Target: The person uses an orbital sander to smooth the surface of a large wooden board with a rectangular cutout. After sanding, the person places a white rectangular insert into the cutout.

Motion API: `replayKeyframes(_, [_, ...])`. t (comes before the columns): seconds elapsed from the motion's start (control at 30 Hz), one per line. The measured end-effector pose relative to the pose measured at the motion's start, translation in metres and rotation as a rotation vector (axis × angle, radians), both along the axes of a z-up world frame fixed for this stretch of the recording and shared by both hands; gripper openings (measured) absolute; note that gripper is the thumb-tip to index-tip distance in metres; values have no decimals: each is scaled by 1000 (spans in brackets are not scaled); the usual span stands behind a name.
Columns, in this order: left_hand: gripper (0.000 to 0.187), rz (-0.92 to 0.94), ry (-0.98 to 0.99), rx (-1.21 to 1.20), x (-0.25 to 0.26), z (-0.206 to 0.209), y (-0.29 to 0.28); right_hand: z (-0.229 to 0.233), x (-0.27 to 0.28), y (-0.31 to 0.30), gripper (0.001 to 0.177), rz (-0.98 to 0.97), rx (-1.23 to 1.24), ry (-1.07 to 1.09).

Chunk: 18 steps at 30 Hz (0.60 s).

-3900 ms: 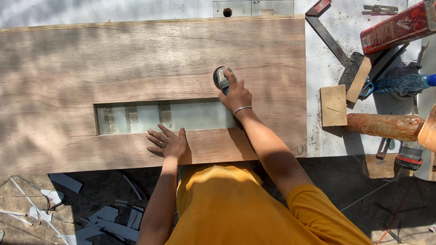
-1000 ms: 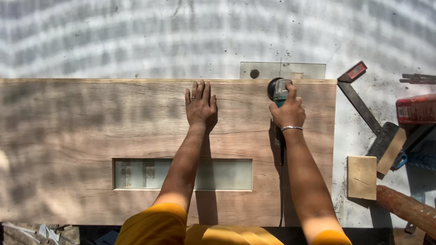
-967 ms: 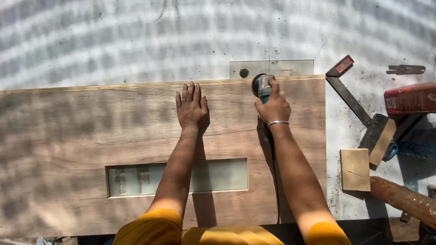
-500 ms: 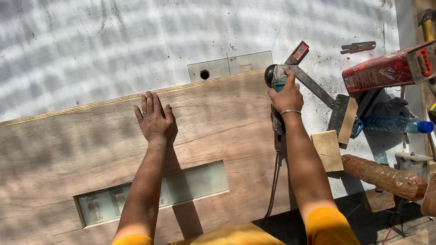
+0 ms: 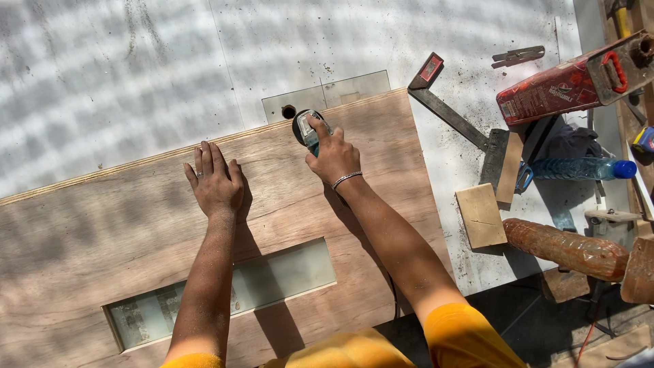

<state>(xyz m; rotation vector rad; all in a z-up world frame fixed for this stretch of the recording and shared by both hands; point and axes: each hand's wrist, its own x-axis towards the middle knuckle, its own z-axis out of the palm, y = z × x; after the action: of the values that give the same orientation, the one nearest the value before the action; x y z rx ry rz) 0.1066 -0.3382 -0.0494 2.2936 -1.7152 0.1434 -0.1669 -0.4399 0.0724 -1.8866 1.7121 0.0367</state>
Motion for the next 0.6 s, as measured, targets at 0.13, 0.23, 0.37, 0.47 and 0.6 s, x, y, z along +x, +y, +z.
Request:
replayKeyframes(0.13, [61, -12, 18, -9, 2, -1, 0, 5, -77, -22, 77, -233, -40, 77])
replayKeyframes(0.23, [63, -10, 18, -11, 5, -1, -6, -5, -149, -39, 78, -434, -90, 70])
replayKeyframes(0.37, [62, -14, 6, -11, 8, -6, -8, 7, -190, 14, 79, -550, -59, 63])
replayKeyframes(0.47, [66, -17, 7, 29, 13, -12, -11, 37, -181, 77, 79, -591, 23, 39])
replayKeyframes(0.6, [69, -27, 84, 107, 14, -6, -11, 41, -192, 158, 83, -647, 63, 50])
